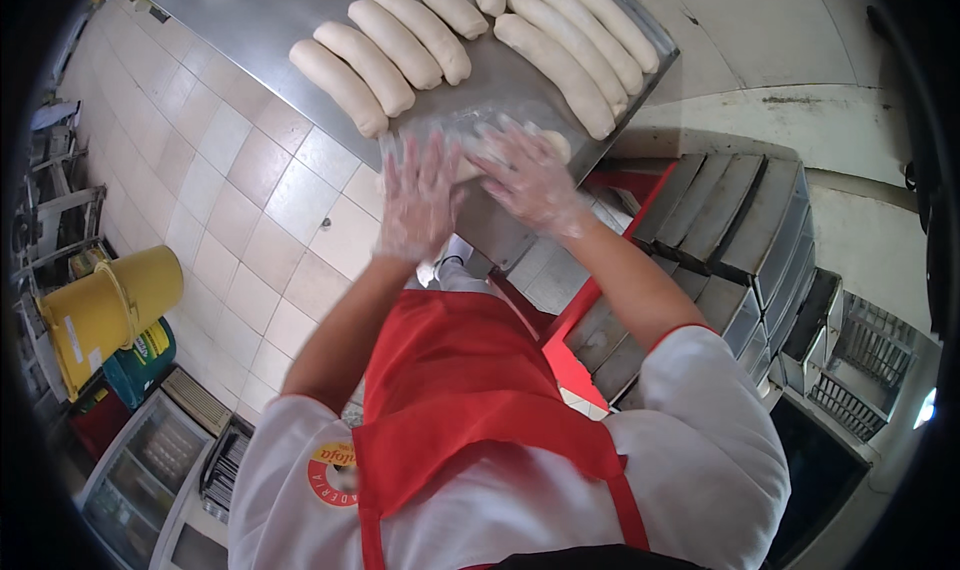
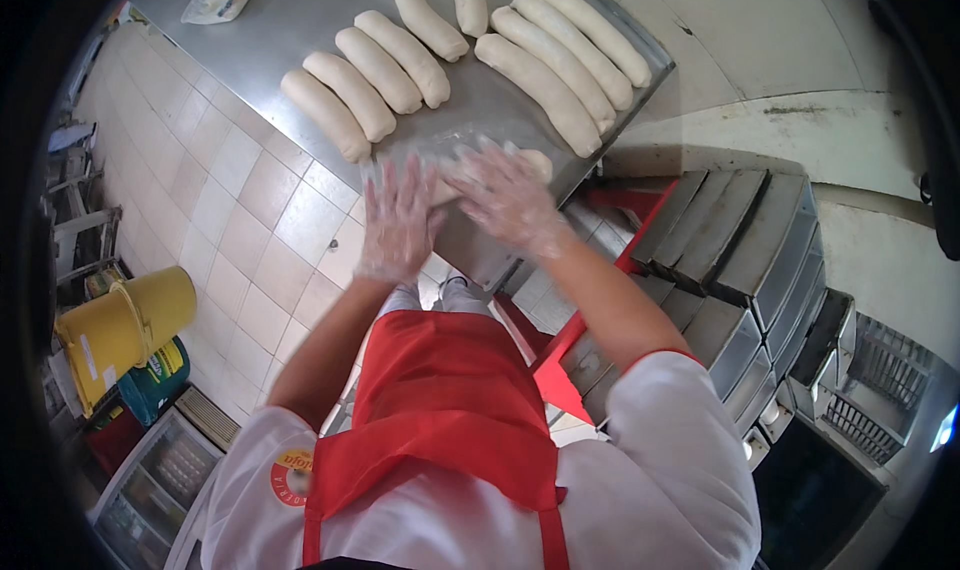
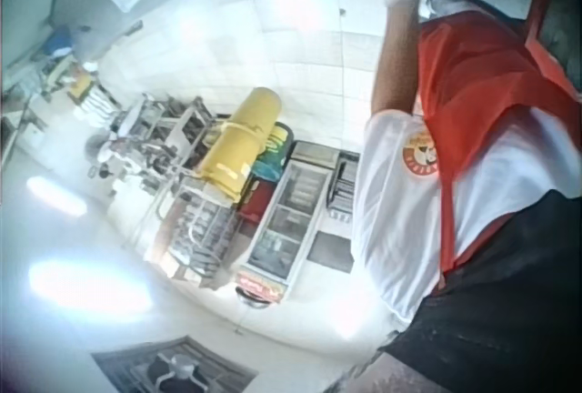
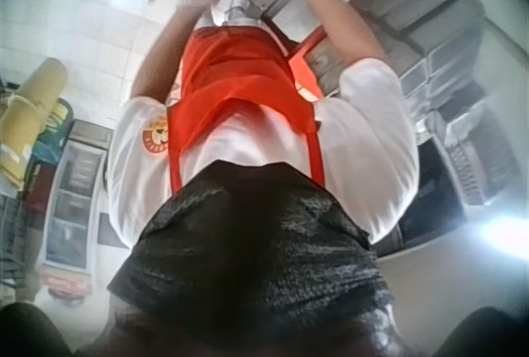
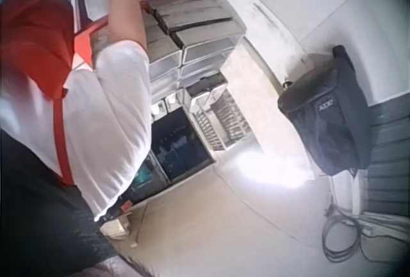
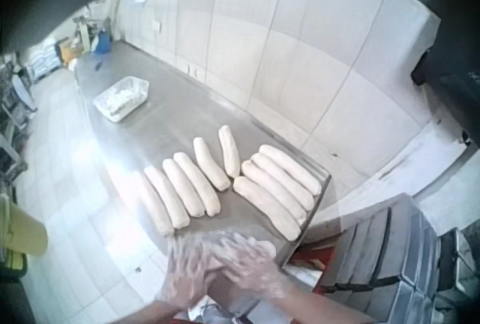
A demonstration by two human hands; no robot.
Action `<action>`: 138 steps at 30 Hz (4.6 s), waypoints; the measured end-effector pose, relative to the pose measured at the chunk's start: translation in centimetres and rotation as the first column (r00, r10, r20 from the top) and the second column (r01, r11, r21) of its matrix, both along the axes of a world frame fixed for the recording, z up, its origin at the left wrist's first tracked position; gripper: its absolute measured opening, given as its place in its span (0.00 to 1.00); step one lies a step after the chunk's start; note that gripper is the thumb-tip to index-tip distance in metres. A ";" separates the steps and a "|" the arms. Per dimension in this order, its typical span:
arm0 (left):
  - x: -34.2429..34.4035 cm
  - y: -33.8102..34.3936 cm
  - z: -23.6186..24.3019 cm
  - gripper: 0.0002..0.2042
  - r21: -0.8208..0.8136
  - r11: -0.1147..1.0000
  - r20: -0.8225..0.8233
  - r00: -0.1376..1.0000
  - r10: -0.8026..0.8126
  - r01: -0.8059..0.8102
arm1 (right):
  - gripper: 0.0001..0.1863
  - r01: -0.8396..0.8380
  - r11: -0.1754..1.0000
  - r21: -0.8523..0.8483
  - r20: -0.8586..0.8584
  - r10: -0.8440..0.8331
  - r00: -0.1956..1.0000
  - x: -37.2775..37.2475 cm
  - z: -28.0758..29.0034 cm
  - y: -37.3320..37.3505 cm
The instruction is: The person dons plastic gloves, greases long dough portions with a yellow spread by hand, and places the dough into rectangular metal baking pans.
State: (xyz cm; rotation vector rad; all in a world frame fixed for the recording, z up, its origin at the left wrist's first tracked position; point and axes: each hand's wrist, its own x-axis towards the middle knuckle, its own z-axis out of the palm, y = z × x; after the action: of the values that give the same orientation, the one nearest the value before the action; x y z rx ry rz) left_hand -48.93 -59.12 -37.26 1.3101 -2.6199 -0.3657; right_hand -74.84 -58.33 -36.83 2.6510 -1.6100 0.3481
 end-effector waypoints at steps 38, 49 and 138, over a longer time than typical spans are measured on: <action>-41.3 11.5 26.3 0.30 -0.043 -0.338 -0.145 -0.340 -0.929 0.940 | 0.36 0.926 -0.191 0.327 0.417 -0.849 -0.323 3.8 26.5 36.0; -48.4 23.9 17.3 0.07 0.020 -0.489 0.621 -0.394 -0.678 0.872 | 0.19 0.805 -0.336 0.488 -0.089 -0.937 -0.337 -1.3 17.1 41.4; -60.6 8.7 31.7 0.27 -0.099 0.076 -0.369 0.035 -0.929 0.992 | 0.38 0.928 0.116 0.353 0.827 -0.503 -0.252 -22.4 31.3 40.9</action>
State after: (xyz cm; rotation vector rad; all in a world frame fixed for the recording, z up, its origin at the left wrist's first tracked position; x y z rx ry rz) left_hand -109.50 -50.39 -5.59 -0.8660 -2.6679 -0.9166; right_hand -97.22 -17.38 -5.50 0.3264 -2.5133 1.8073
